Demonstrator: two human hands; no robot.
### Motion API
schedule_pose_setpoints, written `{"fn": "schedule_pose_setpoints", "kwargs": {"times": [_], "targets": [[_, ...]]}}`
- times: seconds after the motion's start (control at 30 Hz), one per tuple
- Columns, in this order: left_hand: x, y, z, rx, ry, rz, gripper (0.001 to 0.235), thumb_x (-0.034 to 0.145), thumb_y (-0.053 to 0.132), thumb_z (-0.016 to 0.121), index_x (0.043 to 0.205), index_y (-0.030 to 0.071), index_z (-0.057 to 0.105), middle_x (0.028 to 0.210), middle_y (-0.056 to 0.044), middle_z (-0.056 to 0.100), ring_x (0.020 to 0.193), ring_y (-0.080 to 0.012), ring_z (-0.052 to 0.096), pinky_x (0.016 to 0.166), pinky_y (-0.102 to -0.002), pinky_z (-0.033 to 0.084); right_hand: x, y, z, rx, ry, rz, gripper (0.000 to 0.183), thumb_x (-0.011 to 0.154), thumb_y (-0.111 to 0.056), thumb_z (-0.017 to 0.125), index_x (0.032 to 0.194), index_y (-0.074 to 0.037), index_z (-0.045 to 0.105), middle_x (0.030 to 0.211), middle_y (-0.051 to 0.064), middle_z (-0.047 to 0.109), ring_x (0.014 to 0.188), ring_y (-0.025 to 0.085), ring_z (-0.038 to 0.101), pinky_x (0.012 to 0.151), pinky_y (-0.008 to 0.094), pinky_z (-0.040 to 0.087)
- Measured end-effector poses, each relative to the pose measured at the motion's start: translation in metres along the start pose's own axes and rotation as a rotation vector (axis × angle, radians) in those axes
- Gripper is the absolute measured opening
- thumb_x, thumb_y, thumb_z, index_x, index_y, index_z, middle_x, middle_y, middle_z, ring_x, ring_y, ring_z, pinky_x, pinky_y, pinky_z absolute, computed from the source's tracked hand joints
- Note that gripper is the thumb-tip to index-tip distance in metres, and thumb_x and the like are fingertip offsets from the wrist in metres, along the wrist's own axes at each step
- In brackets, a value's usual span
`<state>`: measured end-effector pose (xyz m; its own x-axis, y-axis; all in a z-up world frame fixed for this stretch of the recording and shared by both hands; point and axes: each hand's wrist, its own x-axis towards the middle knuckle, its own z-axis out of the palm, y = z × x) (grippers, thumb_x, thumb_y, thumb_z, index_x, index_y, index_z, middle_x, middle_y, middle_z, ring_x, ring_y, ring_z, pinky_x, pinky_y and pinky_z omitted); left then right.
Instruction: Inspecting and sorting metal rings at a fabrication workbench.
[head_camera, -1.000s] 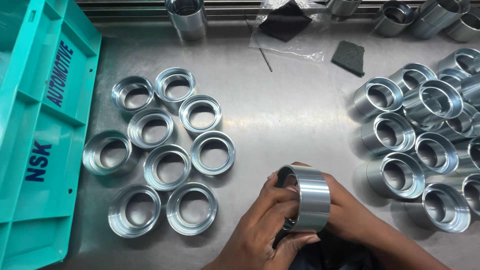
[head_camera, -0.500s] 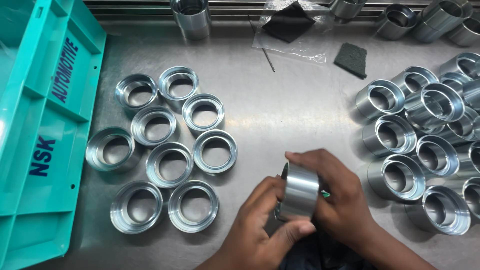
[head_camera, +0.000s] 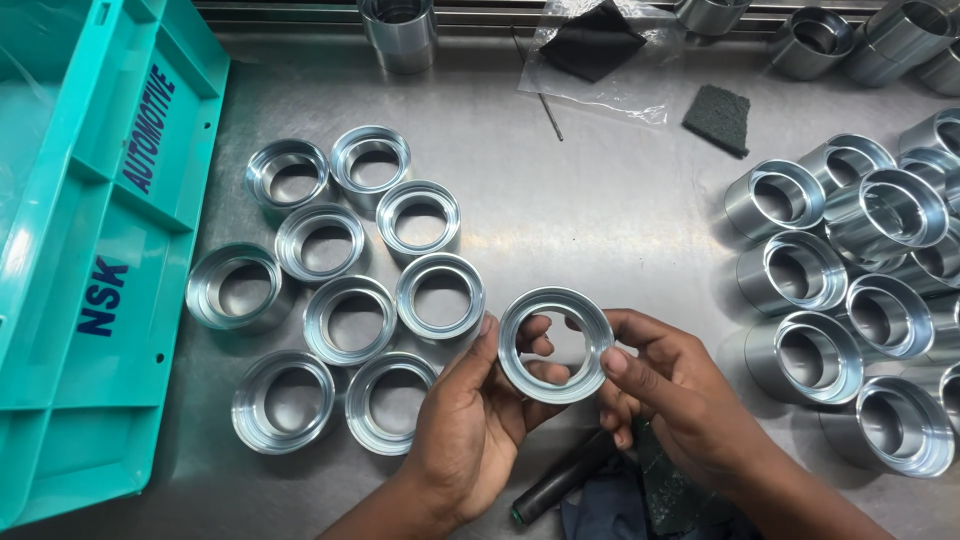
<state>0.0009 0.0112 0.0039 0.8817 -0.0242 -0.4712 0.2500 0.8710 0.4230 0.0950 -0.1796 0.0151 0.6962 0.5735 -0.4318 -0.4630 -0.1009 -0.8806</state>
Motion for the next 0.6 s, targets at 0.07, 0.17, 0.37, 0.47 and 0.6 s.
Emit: {"fn": "schedule_pose_setpoints", "kwargs": {"times": [0.07,0.17,0.37,0.47,0.6], "targets": [[-0.001,-0.002,0.001,0.050,-0.019,0.016,0.055,0.105,0.047,0.036,0.125,0.001,0.058,0.103,-0.013,0.071,0.100,-0.0206,0.073,0.094,-0.040,0.059,-0.001,0.002,-0.002,-0.056,0.003,-0.068,0.062,0.088,-0.031,0.069,0.135,0.008,0.058,0.068,0.008,0.064,0.059,0.016,0.066,0.047,0.028,0.054],[-0.005,0.002,0.009,0.110,-0.083,0.005,0.066,0.102,0.056,0.030,0.136,0.004,0.051,0.118,-0.017,0.068,0.110,-0.0216,0.071,0.097,-0.038,0.059,-0.010,-0.006,0.012,-0.404,0.008,-0.449,0.059,0.089,-0.027,0.073,0.137,0.004,0.056,0.093,0.013,0.064,0.081,0.019,0.069,0.064,0.029,0.060],[-0.005,0.009,0.013,0.053,0.026,-0.144,0.084,0.091,0.070,0.017,0.153,0.017,0.037,0.135,-0.018,0.062,0.116,-0.0265,0.067,0.093,-0.041,0.059,-0.015,0.002,0.011,-0.964,-0.119,-0.892,0.043,0.085,-0.034,0.081,0.121,-0.012,0.072,0.111,0.006,0.061,0.096,0.016,0.066,0.077,0.028,0.058],[-0.001,0.004,0.006,0.004,-0.119,-0.070,0.087,0.095,0.069,0.015,0.156,0.009,0.032,0.140,-0.022,0.059,0.121,-0.0290,0.065,0.097,-0.042,0.060,-0.008,0.017,-0.020,-1.061,-0.049,-0.934,0.035,0.090,-0.049,0.071,0.110,-0.022,0.080,0.111,0.004,0.058,0.104,0.018,0.056,0.087,0.036,0.047],[0.000,-0.001,0.000,-0.003,-0.327,-0.008,0.087,0.101,0.065,0.017,0.159,0.000,0.024,0.149,-0.028,0.052,0.121,-0.0342,0.066,0.100,-0.043,0.059,-0.009,0.004,-0.009,-1.228,0.143,-0.971,0.068,0.099,-0.072,0.033,0.118,-0.026,0.079,0.125,0.010,0.049,0.124,0.026,0.039,0.111,0.048,0.034]]}}
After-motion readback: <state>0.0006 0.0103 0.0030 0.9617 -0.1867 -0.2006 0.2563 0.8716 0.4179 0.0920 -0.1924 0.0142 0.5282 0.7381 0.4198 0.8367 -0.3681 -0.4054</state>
